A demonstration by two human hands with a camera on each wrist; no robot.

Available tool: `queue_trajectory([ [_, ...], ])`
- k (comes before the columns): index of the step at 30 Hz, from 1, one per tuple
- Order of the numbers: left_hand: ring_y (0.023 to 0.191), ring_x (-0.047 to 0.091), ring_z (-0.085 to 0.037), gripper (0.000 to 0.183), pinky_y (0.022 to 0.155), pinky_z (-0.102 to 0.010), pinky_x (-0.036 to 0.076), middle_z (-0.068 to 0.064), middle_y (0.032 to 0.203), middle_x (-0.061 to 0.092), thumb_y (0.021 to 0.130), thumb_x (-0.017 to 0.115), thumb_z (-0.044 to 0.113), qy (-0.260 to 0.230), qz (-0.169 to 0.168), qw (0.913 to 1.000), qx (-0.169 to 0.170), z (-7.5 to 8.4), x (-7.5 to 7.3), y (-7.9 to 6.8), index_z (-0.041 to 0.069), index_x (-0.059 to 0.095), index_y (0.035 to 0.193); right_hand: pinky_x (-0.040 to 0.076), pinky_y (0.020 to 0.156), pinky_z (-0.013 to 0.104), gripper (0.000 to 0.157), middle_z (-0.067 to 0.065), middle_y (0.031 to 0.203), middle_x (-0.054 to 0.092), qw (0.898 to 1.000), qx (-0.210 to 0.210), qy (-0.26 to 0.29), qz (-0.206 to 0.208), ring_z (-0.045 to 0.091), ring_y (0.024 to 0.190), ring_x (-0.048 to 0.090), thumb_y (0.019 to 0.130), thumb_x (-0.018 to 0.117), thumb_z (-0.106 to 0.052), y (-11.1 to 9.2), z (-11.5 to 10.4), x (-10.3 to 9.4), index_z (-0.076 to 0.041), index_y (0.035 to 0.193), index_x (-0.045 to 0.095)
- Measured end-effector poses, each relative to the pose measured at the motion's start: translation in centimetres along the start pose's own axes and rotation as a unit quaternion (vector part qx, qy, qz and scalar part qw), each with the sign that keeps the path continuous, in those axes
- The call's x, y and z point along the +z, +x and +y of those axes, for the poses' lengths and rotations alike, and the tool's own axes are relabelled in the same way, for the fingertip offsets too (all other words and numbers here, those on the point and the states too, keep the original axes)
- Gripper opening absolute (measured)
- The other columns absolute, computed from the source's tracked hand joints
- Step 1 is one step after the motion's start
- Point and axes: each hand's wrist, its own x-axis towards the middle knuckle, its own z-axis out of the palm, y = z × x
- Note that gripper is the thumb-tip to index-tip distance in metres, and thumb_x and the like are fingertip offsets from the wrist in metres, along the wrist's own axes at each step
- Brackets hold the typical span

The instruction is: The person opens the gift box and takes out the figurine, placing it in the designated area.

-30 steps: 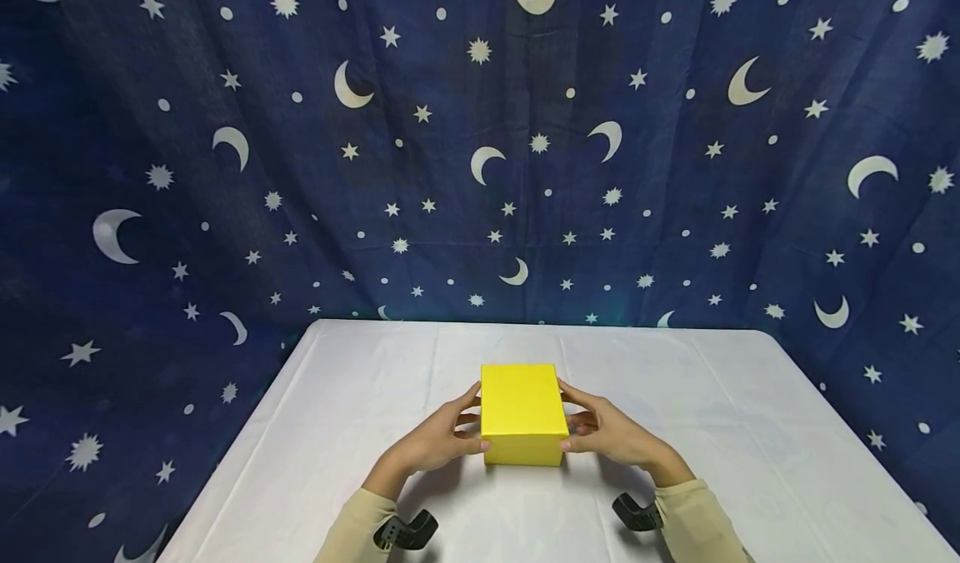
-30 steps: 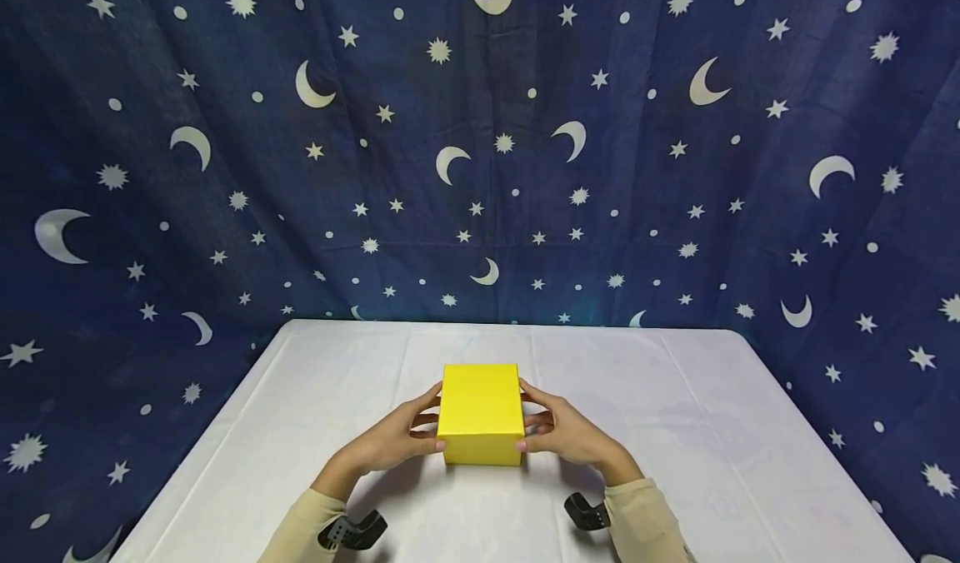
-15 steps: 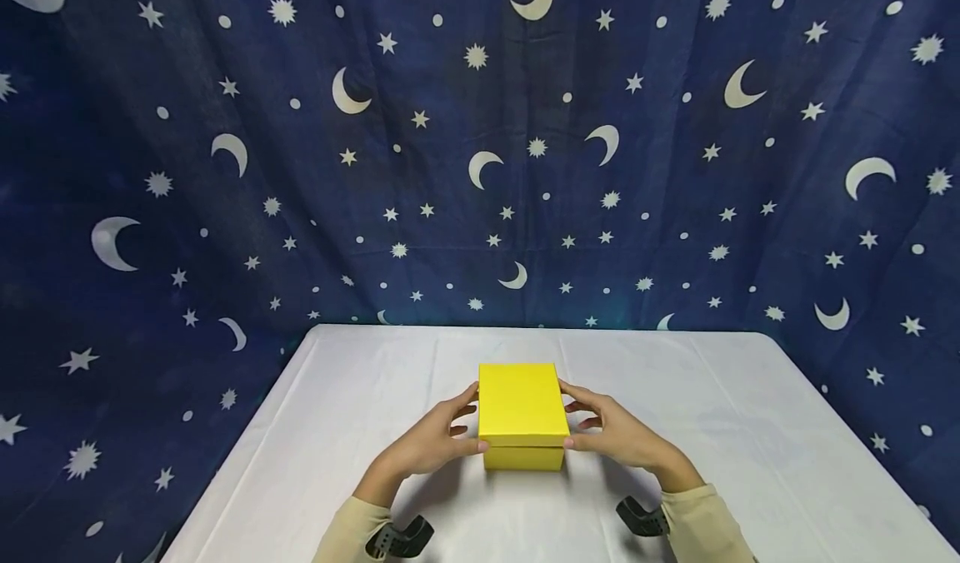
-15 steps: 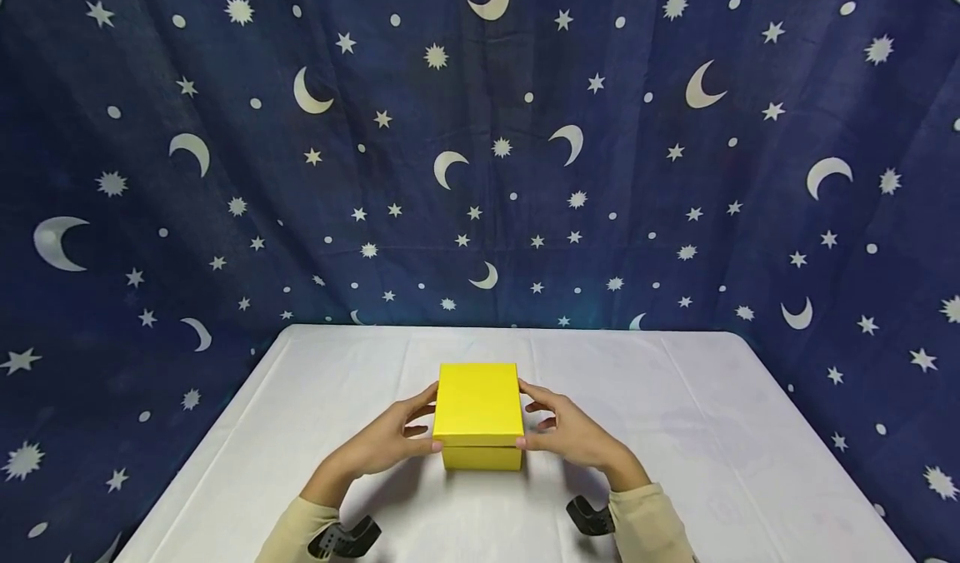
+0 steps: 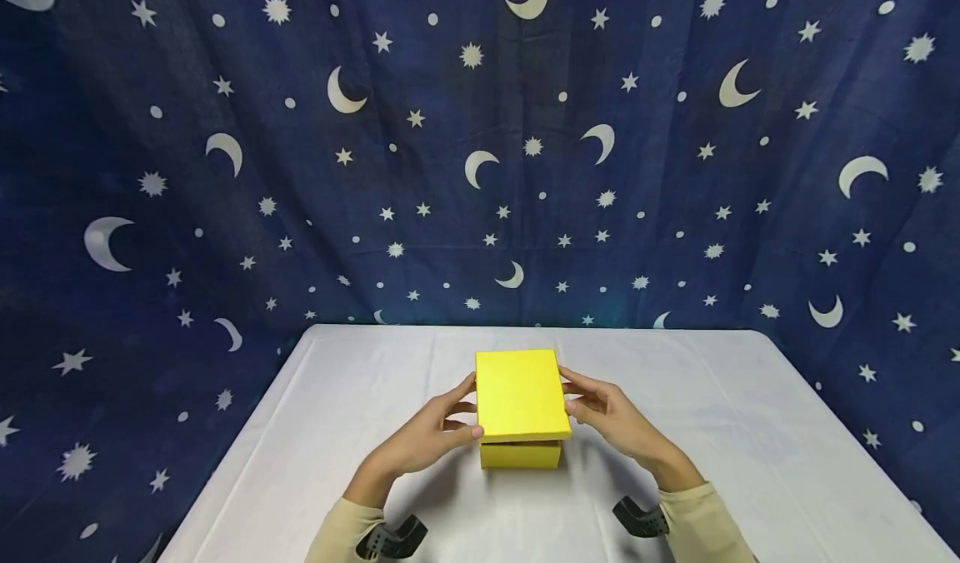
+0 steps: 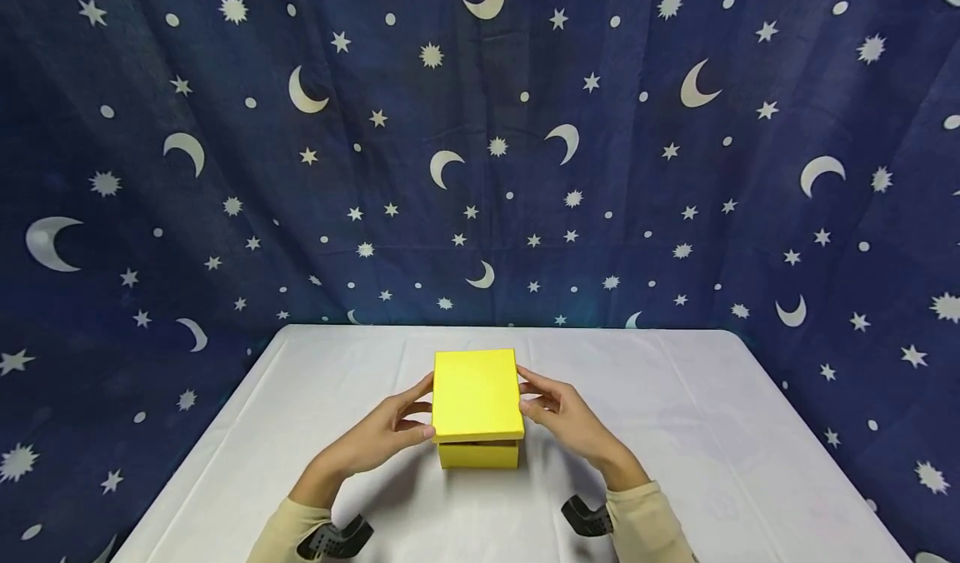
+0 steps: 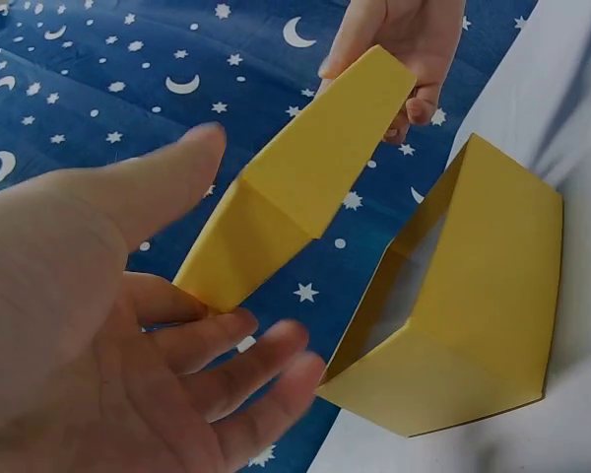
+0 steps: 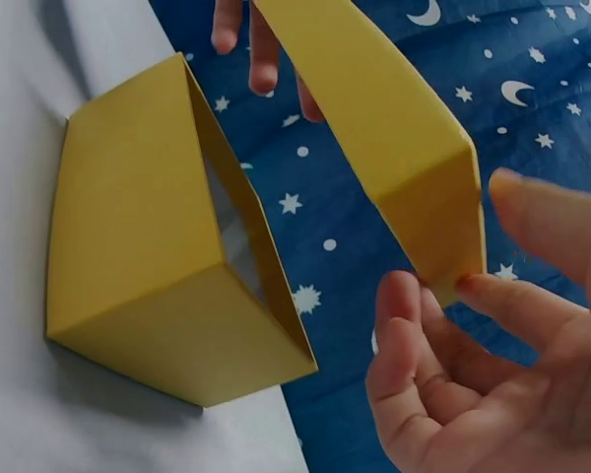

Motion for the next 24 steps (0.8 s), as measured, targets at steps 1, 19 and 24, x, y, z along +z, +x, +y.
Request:
queue_trajectory([
  [1, 0.134, 0.054, -0.030, 0.082, 0.106, -0.034, 0.051, -0.013, 0.165, 0.032, 0.101, 0.064, 0.026, -0.001, 0.004, 1.0000, 0.003, 0.0, 0.0, 0.0, 0.008, 0.014, 0.163, 0.056, 0.086, 0.026, 0.062, 0.028, 0.144, 0.052, 1.000, 0.000, 0.005, 0.001, 0.004, 0.107, 0.064, 0.104, 0.058, -0.021, 0.0, 0.0, 0.1, -0.006, 0.158, 0.032],
  [19, 0.106, 0.070, -0.022, 0.072, 0.087, -0.020, 0.055, -0.020, 0.134, 0.066, 0.099, 0.065, 0.016, -0.039, 0.099, 0.9942, 0.013, -0.3, 0.2, 0.4, 0.027, 0.029, 0.161, 0.055, 0.090, 0.019, 0.071, 0.028, 0.146, 0.050, 0.998, -0.019, 0.031, 0.047, 0.009, 0.105, 0.066, 0.101, 0.063, -0.018, 0.2, -0.5, 1.1, -0.013, 0.161, 0.026],
  [24, 0.104, 0.070, -0.017, 0.073, 0.086, -0.021, 0.055, -0.020, 0.132, 0.067, 0.098, 0.067, 0.014, -0.048, 0.106, 0.9931, 0.013, -0.3, 0.1, 0.5, 0.025, 0.030, 0.160, 0.055, 0.089, 0.018, 0.076, 0.029, 0.146, 0.051, 0.998, -0.025, 0.028, 0.059, 0.006, 0.104, 0.065, 0.100, 0.064, -0.016, 0.2, -0.6, 1.3, -0.011, 0.162, 0.021],
])
